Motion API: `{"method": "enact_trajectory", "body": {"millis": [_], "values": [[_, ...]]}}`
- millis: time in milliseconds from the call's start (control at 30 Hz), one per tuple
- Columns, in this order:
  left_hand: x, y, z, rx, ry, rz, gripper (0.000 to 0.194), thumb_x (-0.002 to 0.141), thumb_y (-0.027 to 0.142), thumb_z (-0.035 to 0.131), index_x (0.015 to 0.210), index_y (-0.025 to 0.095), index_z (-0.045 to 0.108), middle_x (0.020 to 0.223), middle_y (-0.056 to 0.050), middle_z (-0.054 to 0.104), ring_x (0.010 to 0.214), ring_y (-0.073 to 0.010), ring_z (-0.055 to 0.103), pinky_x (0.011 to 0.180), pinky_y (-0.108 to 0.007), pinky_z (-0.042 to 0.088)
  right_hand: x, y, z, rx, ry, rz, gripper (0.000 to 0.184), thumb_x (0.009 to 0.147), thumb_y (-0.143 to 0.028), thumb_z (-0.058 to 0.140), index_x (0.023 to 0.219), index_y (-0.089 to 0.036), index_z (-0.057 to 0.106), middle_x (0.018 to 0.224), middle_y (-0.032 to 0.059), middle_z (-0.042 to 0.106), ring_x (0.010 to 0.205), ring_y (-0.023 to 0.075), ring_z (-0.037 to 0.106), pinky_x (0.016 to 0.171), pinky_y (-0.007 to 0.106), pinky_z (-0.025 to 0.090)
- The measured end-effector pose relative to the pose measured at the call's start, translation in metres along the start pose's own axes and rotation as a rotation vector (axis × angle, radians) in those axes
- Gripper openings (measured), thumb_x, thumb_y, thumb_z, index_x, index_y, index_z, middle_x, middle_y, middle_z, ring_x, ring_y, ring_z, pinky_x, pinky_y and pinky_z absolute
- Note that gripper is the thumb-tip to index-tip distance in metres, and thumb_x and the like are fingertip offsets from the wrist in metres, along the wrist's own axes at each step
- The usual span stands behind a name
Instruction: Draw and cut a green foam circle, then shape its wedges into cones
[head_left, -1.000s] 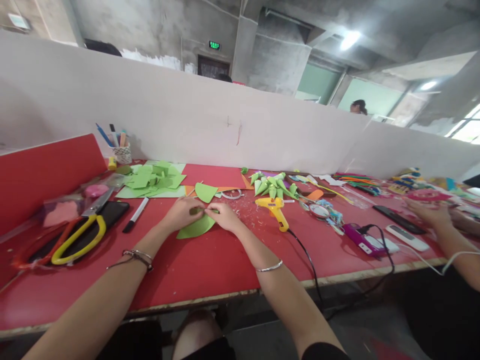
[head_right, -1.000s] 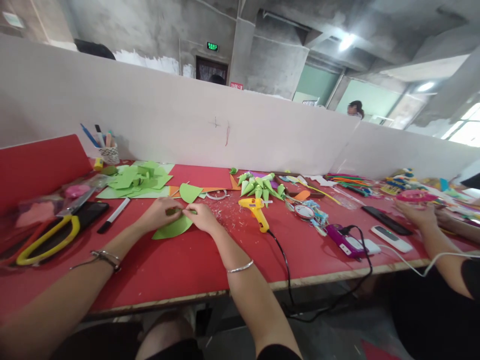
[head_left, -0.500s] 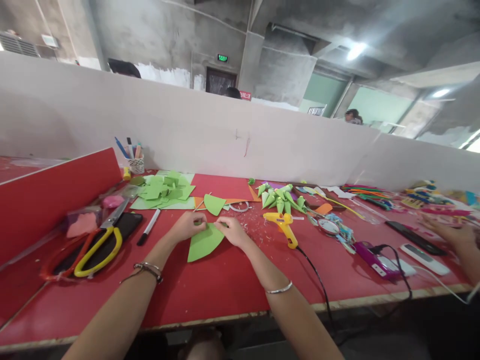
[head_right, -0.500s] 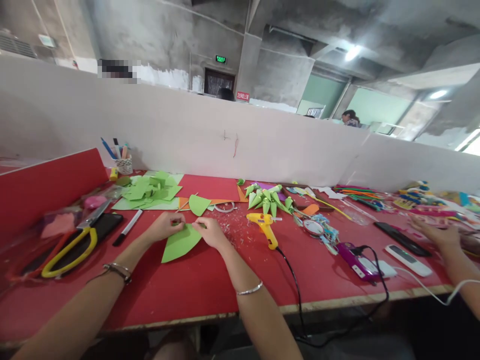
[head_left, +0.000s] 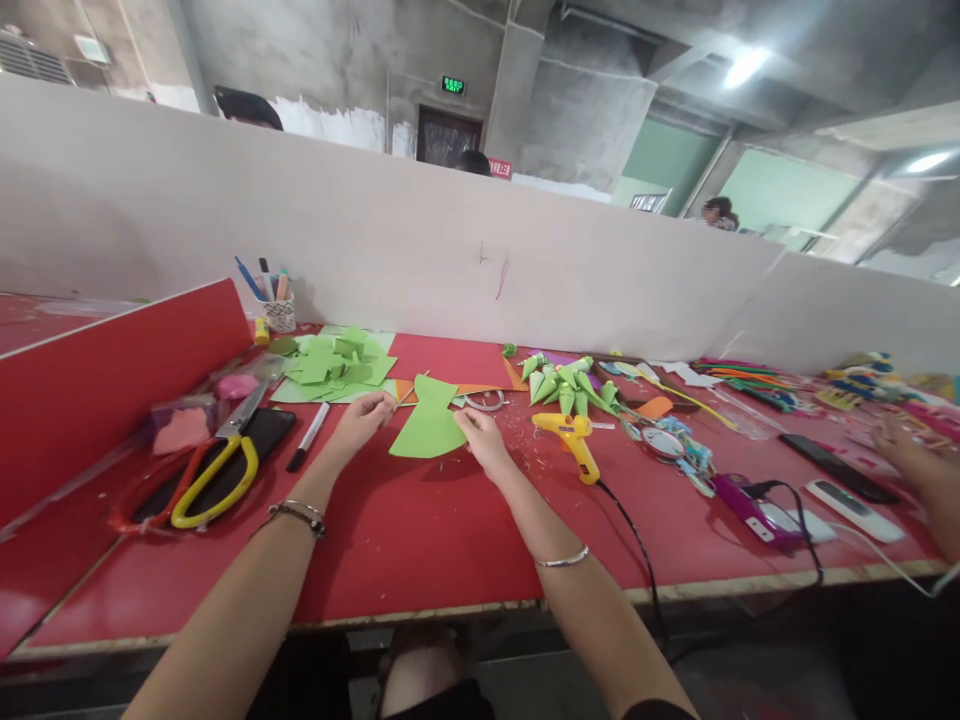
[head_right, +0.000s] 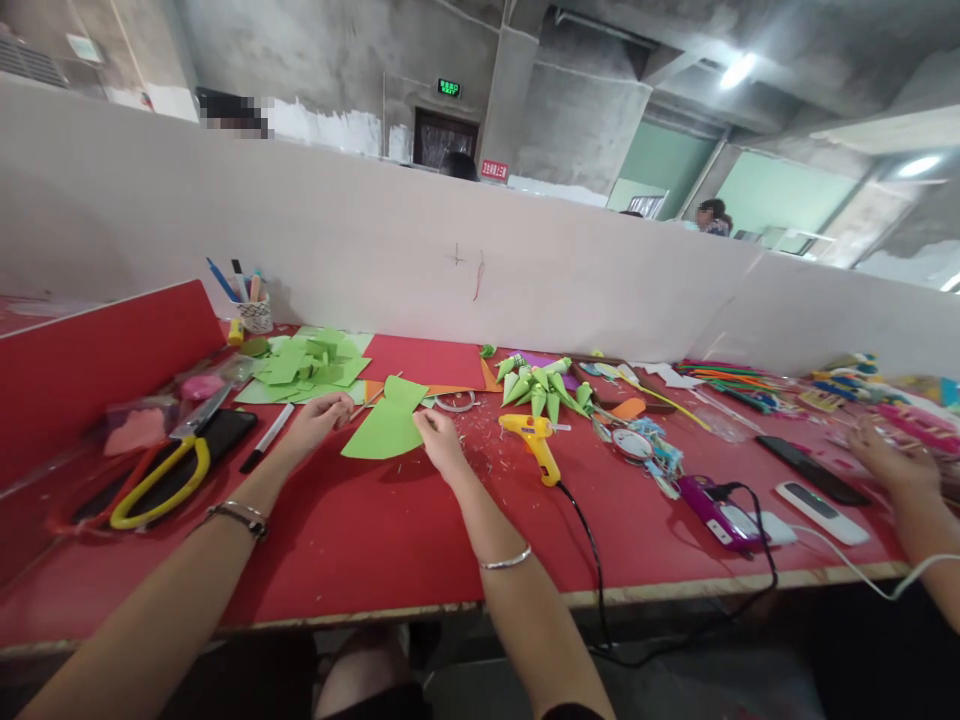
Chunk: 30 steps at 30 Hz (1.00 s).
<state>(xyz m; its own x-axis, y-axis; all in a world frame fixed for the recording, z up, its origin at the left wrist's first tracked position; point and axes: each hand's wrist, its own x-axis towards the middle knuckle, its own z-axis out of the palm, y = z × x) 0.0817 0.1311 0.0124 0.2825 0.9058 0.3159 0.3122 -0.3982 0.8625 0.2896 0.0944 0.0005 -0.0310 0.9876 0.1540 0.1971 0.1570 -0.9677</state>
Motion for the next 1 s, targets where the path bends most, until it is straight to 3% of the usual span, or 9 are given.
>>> {"method": "enact_trajectory", "body": {"millis": [133, 233, 300, 367, 467, 567, 767, 867, 1000], "values": [[-0.002, 0.004, 0.007, -0.044, -0.056, -0.062, 0.041, 0.078, 0.051, 0.038, 0.082, 0.015, 0.058, 0.066, -0.004, 0.058, 0.067, -0.0153, 0.052, 0.060, -0.027, 0.042, 0.002, 0.003, 0.004, 0.159, 0.023, 0.088, 0.031, 0.073, -0.049, 0.045, 0.071, -0.018, 0.048, 0.056, -0.0043, 0.034, 0.046, 0.0071, 0.032, 0.042, 0.020, 0.028], [-0.005, 0.006, 0.014, -0.061, -0.207, -0.118, 0.042, 0.070, 0.055, 0.049, 0.076, 0.015, 0.061, 0.066, -0.005, 0.062, 0.066, -0.0169, 0.056, 0.057, -0.027, 0.044, 0.003, 0.004, 0.005, 0.086, 0.014, 0.079, 0.028, 0.076, -0.045, 0.041, 0.075, -0.018, 0.049, 0.057, -0.0036, 0.037, 0.045, 0.0077, 0.034, 0.043, 0.021, 0.031], [-0.005, 0.005, 0.017, -0.068, -0.286, -0.148, 0.043, 0.068, 0.057, 0.052, 0.067, 0.015, 0.060, 0.059, -0.003, 0.061, 0.055, -0.0147, 0.054, 0.052, -0.026, 0.044, 0.002, 0.004, 0.005, -0.057, 0.042, 0.002, 0.024, 0.078, -0.038, 0.039, 0.084, -0.018, 0.051, 0.065, 0.0001, 0.047, 0.053, 0.0108, 0.043, 0.050, 0.025, 0.038], [-0.004, 0.003, 0.020, -0.070, -0.307, -0.168, 0.044, 0.069, 0.058, 0.049, 0.062, 0.015, 0.057, 0.052, -0.002, 0.058, 0.047, -0.0122, 0.051, 0.048, -0.025, 0.042, 0.000, 0.002, 0.004, -0.247, 0.110, -0.159, 0.026, 0.077, -0.030, 0.041, 0.097, -0.017, 0.050, 0.084, 0.0059, 0.054, 0.074, 0.0160, 0.051, 0.067, 0.030, 0.043], [-0.002, -0.001, 0.022, -0.071, -0.290, -0.174, 0.046, 0.072, 0.058, 0.043, 0.061, 0.015, 0.054, 0.050, -0.001, 0.055, 0.044, -0.0109, 0.049, 0.048, -0.025, 0.041, -0.006, -0.005, 0.004, -0.530, 0.182, -0.371, 0.046, 0.072, -0.027, 0.050, 0.117, -0.017, 0.042, 0.108, 0.0117, 0.047, 0.103, 0.0228, 0.043, 0.088, 0.038, 0.036], [-0.002, -0.001, 0.026, -0.070, -0.298, -0.160, 0.046, 0.074, 0.058, 0.039, 0.063, 0.016, 0.054, 0.051, -0.001, 0.055, 0.046, -0.0117, 0.049, 0.050, -0.026, 0.042, -0.013, -0.013, 0.006, -0.713, 0.134, -0.444, 0.057, 0.068, -0.035, 0.059, 0.120, -0.020, 0.041, 0.117, 0.0114, 0.041, 0.111, 0.0269, 0.035, 0.094, 0.043, 0.030], [-0.006, 0.005, 0.032, -0.045, -0.285, -0.116, 0.039, 0.075, 0.052, 0.041, 0.068, 0.017, 0.056, 0.059, -0.001, 0.059, 0.060, -0.0154, 0.054, 0.059, -0.027, 0.044, -0.019, -0.019, 0.012, -0.725, -0.014, -0.477, 0.050, 0.065, -0.047, 0.063, 0.104, -0.020, 0.049, 0.108, 0.0094, 0.043, 0.105, 0.0253, 0.039, 0.089, 0.040, 0.033], [-0.009, 0.009, 0.036, -0.036, -0.267, -0.098, 0.041, 0.077, 0.051, 0.036, 0.067, 0.017, 0.056, 0.061, -0.002, 0.059, 0.063, -0.0158, 0.054, 0.060, -0.027, 0.044, -0.018, -0.017, 0.013, -0.623, -0.060, -0.476, 0.037, 0.069, -0.036, 0.061, 0.100, -0.019, 0.048, 0.100, 0.0083, 0.047, 0.097, 0.0225, 0.044, 0.081, 0.036, 0.038], [-0.012, 0.018, 0.040, -0.026, -0.262, -0.061, 0.045, 0.081, 0.050, 0.030, 0.068, 0.017, 0.057, 0.063, -0.001, 0.059, 0.065, -0.0147, 0.052, 0.064, -0.026, 0.043, -0.016, -0.017, 0.014, -0.371, -0.119, -0.362, 0.016, 0.079, -0.030, 0.047, 0.090, -0.019, 0.049, 0.084, 0.0033, 0.053, 0.074, 0.0155, 0.051, 0.065, 0.027, 0.041]]}}
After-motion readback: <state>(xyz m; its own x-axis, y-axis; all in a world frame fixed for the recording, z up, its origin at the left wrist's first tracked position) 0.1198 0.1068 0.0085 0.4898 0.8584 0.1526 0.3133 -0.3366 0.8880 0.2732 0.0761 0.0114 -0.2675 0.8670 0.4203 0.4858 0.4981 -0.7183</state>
